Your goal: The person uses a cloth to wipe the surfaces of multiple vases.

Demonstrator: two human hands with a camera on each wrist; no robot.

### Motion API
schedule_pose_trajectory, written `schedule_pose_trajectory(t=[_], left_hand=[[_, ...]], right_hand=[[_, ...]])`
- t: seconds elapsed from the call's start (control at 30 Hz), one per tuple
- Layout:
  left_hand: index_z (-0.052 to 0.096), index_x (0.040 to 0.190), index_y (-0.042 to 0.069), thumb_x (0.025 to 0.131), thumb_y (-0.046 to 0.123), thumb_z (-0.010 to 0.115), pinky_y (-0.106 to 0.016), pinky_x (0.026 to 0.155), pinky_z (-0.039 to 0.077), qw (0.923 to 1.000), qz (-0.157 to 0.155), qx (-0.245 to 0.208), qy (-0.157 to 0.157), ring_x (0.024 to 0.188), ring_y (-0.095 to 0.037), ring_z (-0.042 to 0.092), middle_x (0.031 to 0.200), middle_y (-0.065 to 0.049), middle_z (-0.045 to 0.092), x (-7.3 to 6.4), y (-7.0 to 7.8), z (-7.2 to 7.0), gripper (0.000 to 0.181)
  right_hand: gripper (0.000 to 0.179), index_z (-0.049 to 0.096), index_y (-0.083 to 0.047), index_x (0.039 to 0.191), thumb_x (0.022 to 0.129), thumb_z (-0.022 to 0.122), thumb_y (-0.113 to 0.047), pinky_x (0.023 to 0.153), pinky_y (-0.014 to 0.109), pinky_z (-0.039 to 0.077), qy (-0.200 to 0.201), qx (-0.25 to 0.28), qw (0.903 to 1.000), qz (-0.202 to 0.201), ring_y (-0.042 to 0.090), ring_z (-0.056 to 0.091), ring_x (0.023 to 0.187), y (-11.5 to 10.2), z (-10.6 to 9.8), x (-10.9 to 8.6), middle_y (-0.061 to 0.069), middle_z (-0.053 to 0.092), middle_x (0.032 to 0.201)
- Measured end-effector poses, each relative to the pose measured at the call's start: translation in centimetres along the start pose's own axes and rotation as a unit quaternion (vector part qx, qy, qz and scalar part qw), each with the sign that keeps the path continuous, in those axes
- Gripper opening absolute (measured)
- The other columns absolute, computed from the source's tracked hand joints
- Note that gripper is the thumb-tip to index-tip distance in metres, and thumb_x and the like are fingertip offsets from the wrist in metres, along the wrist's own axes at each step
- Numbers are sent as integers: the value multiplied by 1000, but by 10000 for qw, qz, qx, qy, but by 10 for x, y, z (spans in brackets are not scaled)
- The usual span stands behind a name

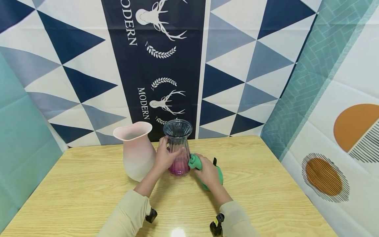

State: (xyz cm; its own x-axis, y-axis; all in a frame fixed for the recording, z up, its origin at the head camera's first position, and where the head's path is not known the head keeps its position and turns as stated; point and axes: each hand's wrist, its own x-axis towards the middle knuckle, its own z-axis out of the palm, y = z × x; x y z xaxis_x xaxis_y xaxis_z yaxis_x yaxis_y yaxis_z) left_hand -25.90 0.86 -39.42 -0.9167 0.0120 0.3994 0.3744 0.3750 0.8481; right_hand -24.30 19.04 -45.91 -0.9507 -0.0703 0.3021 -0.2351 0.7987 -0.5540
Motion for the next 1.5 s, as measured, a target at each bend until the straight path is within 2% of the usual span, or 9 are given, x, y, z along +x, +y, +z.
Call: schedule_pose_trajectory(t=[0.17, 0.3, 0.47, 0.63, 0.83, 1.07, 1.5], left_hand=[[39, 134, 0, 78, 28, 76, -45, 106, 39, 10000, -57, 15, -27, 125, -31, 46, 129, -16, 42, -1, 0, -1, 73], [39, 135, -1, 78, 28, 76, -44, 107, 38, 10000, -91, 21, -27, 125, -32, 46, 129, -16, 42, -2, -1, 0, 73], [39, 135, -1, 77, 28, 76, -44, 107, 38, 10000, -83, 9, 15, 125, -32, 46, 130, -16, 42, -2, -1, 0, 75], [38, 136, -2, 77, 29, 76, -44, 107, 38, 10000, -62, 10, 15, 125, -32, 46, 132, -17, 42, -2, -1, 1, 77], [39, 135, -3, 77, 27, 76, -44, 107, 38, 10000, 1, -19, 62, 124, -31, 47, 129, -17, 43, -1, -2, 0, 76], [38, 135, -2, 77, 25, 76, -44, 106, 39, 9999, 94, -13, 63, 122, -31, 47, 126, -17, 44, 0, -3, 1, 75], [39, 134, -3, 77, 21, 75, -44, 105, 40, 9999, 167, -17, 42, 121, -32, 47, 125, -17, 43, 1, -3, 0, 72]], right_hand=[[57, 51, -13, 132, 79, 73, -15, 89, 52, 48, 1, 212, 9998, 3, 33, 57, 112, -2, -3, 0, 14, 59, 127], [54, 53, -12, 129, 79, 73, -12, 93, 52, 46, 278, 663, 9974, 11, 35, 57, 113, -7, -9, 1, 16, 60, 124], [51, 53, -14, 129, 82, 72, -13, 95, 50, 45, 750, 1584, 9844, 152, 34, 56, 115, -20, -19, 8, 15, 60, 125], [52, 52, -14, 131, 83, 71, -15, 93, 48, 46, 1032, 1968, 9746, 286, 31, 56, 113, -34, -30, 13, 13, 59, 126], [52, 51, -17, 131, 83, 70, -15, 97, 48, 44, 1136, 2110, 9708, 73, 31, 54, 116, -45, -39, 20, 13, 58, 127], [53, 51, -14, 130, 82, 71, -14, 97, 47, 44, 1196, 2196, 9681, -132, 29, 54, 114, -51, -44, 28, 13, 59, 125], [55, 50, -15, 132, 82, 71, -14, 92, 48, 46, 896, 1904, 9772, -299, 31, 55, 113, -52, -46, 33, 13, 58, 127]])
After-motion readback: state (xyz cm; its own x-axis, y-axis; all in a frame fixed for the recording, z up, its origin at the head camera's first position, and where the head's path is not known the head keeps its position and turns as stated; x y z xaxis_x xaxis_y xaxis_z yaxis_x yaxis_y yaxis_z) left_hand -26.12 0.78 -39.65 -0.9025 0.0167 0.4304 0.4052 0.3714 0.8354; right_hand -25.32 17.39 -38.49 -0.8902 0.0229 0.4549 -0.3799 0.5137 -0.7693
